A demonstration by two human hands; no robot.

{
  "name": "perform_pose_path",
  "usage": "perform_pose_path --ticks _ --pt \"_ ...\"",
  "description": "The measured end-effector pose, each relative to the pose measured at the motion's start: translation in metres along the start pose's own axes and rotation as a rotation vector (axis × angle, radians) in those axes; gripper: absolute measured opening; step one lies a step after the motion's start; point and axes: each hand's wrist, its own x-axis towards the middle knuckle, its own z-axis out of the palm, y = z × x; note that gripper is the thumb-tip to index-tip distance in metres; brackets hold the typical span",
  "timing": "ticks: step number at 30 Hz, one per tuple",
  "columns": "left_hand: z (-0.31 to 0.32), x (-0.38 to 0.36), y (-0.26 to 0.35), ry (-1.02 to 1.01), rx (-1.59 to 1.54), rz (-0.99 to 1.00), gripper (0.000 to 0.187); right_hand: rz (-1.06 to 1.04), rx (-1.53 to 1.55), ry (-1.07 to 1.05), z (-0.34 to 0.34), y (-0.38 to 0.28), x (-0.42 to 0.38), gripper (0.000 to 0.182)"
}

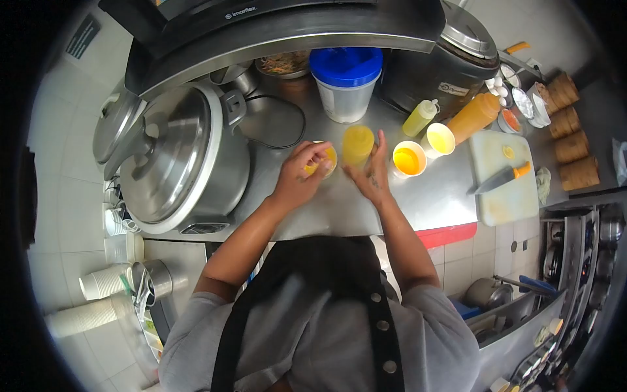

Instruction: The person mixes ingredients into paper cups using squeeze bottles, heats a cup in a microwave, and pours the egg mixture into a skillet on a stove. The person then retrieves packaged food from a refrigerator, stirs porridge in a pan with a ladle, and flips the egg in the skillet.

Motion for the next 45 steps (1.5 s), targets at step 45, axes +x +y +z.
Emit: perform_pose_path --ticks 45 --pt "-0.035 0.007 -0.054 -0.013 -0.072 -0.312 0.017 -0.538 -1.448 -0.496 -0.047 -0.102 0.029 0.048"
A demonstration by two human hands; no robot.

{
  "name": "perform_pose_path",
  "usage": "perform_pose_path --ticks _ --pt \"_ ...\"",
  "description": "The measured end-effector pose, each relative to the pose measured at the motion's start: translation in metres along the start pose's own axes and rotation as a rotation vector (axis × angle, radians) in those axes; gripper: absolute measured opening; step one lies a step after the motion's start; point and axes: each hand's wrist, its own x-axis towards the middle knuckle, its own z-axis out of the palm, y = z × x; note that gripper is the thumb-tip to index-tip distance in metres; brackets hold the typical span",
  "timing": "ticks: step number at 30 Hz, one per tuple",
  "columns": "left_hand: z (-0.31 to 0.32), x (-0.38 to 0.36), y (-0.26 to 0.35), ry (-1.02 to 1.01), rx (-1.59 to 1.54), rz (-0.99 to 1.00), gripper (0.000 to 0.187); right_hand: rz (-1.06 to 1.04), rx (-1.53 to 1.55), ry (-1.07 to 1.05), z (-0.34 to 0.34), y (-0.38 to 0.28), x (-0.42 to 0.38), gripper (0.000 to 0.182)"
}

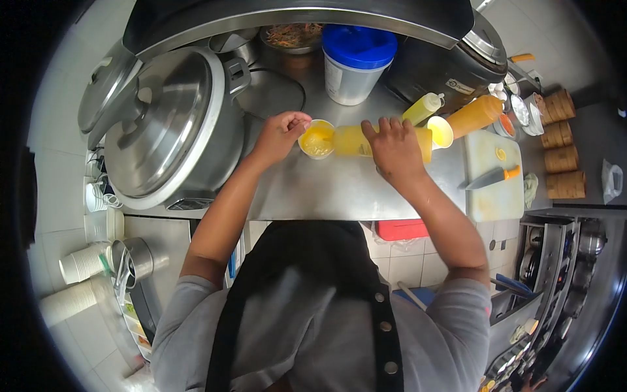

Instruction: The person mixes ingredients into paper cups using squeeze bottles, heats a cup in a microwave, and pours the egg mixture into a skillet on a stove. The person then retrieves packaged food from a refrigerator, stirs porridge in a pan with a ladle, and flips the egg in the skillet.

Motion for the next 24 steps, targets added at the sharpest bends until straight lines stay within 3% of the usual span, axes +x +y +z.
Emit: perform_pose_path --ticks 11,24 --pt "-0.001 -0.013 -0.026 0.134 0.042 -0.069 0.016 -0.255 -0.371 0.072 -0.008 -0.012 0.046 0.020" --pt "-0.005 -0.025 -0.029 0.183 -0.065 -0.096 0.014 -0.420 -0.476 -0.110 -0.036 -0.024 0.068 0.016"
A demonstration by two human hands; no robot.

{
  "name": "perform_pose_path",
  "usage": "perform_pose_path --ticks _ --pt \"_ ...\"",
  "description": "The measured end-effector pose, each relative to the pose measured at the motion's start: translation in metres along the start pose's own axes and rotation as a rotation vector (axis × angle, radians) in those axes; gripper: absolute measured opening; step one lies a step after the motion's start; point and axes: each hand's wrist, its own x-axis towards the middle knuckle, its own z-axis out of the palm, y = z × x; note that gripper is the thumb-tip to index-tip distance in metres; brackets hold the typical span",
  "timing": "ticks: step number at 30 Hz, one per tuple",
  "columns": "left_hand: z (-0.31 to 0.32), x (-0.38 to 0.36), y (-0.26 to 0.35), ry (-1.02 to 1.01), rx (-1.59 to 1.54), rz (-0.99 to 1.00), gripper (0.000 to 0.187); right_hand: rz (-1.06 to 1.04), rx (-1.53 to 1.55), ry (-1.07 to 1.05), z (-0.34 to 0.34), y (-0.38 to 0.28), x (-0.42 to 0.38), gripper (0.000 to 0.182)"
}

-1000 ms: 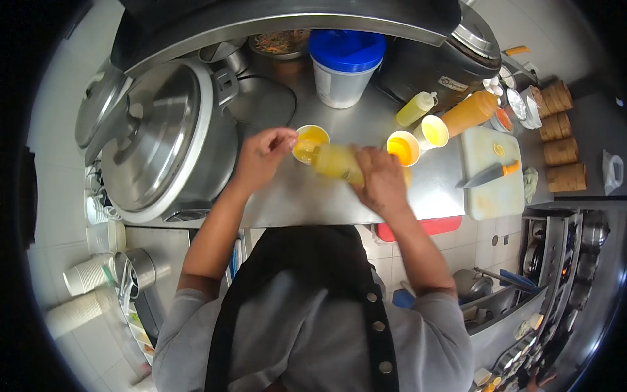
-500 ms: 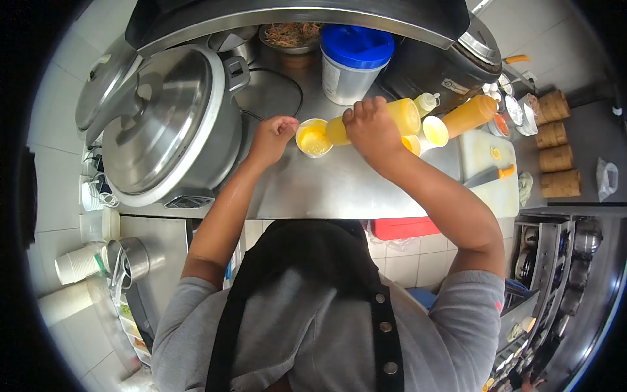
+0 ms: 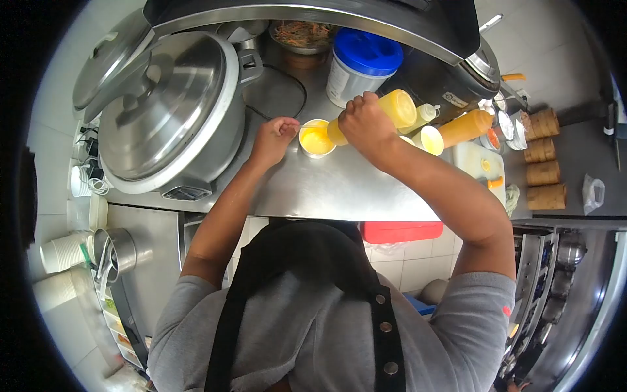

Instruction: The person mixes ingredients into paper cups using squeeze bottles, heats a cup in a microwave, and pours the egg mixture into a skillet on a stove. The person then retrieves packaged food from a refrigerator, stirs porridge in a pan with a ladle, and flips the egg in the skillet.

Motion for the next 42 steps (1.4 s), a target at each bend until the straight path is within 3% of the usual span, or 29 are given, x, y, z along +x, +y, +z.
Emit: perform_pose_path --ticks 6,9,12,15,17,21,24,26,30,31,33,37,42 --pt "0.010 0.009 -0.012 -0.138 -0.044 0.109 0.031 0.015 -0.005 0.043 0.004 0.000 0.014 0.020" --pt "0.008 0.010 0.017 -0.214 0.173 0.025 0.053 0.028 -0.078 0.061 0.003 -0.004 0.020 0.025" --pt "0.015 0.013 0.039 -0.179 0.271 0.072 0.075 0.032 -0.100 0.075 -0.006 -0.005 0.021 0.028" --pt "0.022 0.021 0.044 -0.124 0.324 0.120 0.080 0.072 -0.083 0.083 -0.010 -0.001 0.021 0.029" --pt "0.020 0.027 0.043 -0.211 0.265 0.062 0.077 0.079 -0.061 0.061 -0.010 0.002 0.019 0.030" --pt "0.006 0.031 0.033 -0.226 0.144 0.051 0.069 0.243 0.348 0.019 0.018 0.007 -0.001 0.042" --pt "0.005 0.036 0.028 -0.159 -0.043 0.207 0.058 0.412 0.642 0.032 0.037 -0.009 -0.037 0.057" --pt "0.004 0.038 0.041 -0.113 -0.074 0.216 0.057 0.546 0.941 0.072 0.046 -0.024 -0.054 0.068" --pt "0.015 0.037 0.045 -0.026 -0.281 0.104 0.061 0.781 1.529 0.262 0.074 -0.067 -0.068 0.070" --pt "0.018 0.035 0.044 -0.097 -0.389 0.091 0.062 0.792 1.712 0.309 0.074 -0.073 -0.067 0.069" --pt "0.020 0.028 0.047 -0.243 -0.602 0.056 0.063 0.775 2.033 0.397 0.071 -0.079 -0.063 0.065" --pt "0.029 0.025 0.077 -0.635 -0.623 -0.006 0.067 0.415 2.511 0.423 0.060 -0.079 -0.059 0.070" --pt "0.034 0.022 0.097 -0.587 -0.514 0.074 0.067 0.347 2.491 0.490 0.050 -0.090 -0.045 0.071"
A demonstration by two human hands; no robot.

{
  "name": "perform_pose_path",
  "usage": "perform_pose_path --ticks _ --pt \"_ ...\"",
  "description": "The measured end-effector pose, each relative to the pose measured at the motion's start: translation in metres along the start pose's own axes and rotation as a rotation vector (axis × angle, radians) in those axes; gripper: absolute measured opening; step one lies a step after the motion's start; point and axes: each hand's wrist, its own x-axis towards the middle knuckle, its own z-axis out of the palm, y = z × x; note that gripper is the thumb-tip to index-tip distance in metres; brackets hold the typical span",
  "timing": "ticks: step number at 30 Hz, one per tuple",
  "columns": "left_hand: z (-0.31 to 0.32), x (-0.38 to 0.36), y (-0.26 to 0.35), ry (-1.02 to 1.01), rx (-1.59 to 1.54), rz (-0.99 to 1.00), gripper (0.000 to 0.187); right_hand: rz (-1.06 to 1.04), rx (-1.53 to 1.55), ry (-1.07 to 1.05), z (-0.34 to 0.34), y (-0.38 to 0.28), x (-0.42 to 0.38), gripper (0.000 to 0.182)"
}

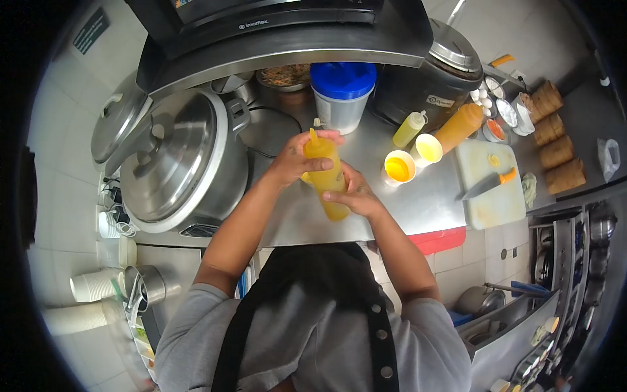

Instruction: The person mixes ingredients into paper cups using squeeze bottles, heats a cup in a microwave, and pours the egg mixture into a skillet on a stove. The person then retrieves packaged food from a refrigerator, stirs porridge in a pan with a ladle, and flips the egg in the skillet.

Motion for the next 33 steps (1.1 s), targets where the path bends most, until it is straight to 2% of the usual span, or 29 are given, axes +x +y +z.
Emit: perform_pose_path --ticks 4,7,10,13,16,19,22,28,31,33 --pt "0.002 -0.003 -0.006 0.105 0.072 -0.006 0.055 -0.066 -0.147 0.097 0.006 0.002 0.002 0.066" --pt "0.013 0.003 -0.011 0.300 0.312 0.017 0.049 -0.191 -0.317 0.273 0.018 -0.001 0.005 0.063" --pt "0.033 0.011 -0.011 0.563 0.294 -0.036 0.053 -0.295 -0.623 0.547 0.026 0.005 0.007 0.062" --pt "0.028 0.010 -0.025 0.452 0.336 0.131 0.063 -0.348 -0.720 0.640 0.025 0.000 0.012 0.064" --pt "0.003 0.004 -0.026 0.239 0.176 0.345 0.076 -0.252 -0.220 0.315 0.005 -0.003 0.012 0.066" --pt "-0.027 0.007 -0.009 0.008 -0.048 0.298 0.077 -0.097 -0.121 0.137 -0.006 -0.015 0.003 0.071" --pt "-0.024 0.007 0.009 -0.153 -0.260 0.132 0.083 -0.032 -0.049 0.031 -0.009 -0.018 0.000 0.073" --pt "-0.018 0.004 0.016 -0.157 -0.275 0.064 0.077 -0.021 0.042 -0.078 -0.010 -0.021 0.006 0.074" --pt "-0.013 0.003 0.007 -0.009 -0.161 0.131 0.069 -0.072 -0.112 0.095 0.004 -0.026 0.007 0.070" --pt "-0.003 0.002 -0.001 0.175 0.040 0.125 0.071 -0.133 -0.257 0.210 0.015 -0.021 0.010 0.068"
